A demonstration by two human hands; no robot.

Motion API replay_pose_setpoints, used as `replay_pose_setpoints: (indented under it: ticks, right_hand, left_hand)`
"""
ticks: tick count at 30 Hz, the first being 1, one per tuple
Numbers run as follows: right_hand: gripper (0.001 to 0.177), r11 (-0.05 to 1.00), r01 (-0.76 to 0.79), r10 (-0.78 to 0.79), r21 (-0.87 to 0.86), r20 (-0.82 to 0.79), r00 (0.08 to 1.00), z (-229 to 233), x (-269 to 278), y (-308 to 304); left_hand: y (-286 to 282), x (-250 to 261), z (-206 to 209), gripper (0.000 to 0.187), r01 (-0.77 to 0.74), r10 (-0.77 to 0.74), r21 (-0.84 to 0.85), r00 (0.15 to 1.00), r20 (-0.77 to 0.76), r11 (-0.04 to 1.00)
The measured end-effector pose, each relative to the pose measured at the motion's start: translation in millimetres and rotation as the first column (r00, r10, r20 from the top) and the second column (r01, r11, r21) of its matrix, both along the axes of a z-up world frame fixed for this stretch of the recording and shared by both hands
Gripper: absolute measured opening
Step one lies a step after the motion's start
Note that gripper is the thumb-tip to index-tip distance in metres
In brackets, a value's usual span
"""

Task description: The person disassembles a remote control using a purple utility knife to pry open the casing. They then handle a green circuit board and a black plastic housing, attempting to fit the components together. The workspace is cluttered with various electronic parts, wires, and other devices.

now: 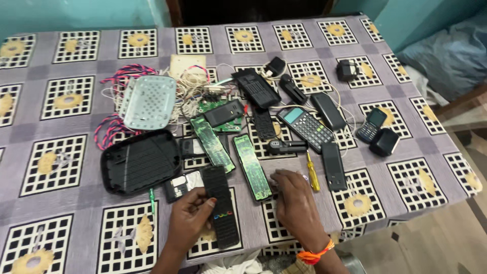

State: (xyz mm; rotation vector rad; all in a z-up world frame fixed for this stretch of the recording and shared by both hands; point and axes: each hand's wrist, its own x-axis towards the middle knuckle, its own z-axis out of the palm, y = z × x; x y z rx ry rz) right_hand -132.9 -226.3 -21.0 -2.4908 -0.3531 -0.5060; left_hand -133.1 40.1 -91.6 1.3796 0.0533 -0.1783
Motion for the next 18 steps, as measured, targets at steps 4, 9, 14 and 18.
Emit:
replay_pose_setpoints:
  ticks: [4,9,14,18]
  right_hand:
    - [0.040,0.999,-0.036,0.036,-0.011,0.001,0.999,0.0,3.1,-24.0]
    - [0.024,0.998,-0.025,0.023,-0.053,-0.029,0.999,12.4,7.8,-45.5]
    - [0.022,0.990,0.061,-0.069,-0.127,-0.054,0.996,14.8,11.2,-51.6]
    - [0.019,0.972,0.175,-0.193,-0.156,-0.111,0.975,19.1,15.4,-66.1]
  left_hand:
    - [0.0,-3.0,3.3,0.013,-0.056,0.058,0.054,0.998,-0.031,0.997]
    - [-0.3,-3.2,7.2,0.015,-0.070,0.071,0.030,0.997,-0.037,0.997]
    - [-0.1,-7.8,5.4,0.017,-0.096,0.097,0.022,0.995,-0.025,0.995]
    - [-0.9,-9.5,2.0,0.018,-0.103,0.105,0.026,0.992,-0.064,0.994]
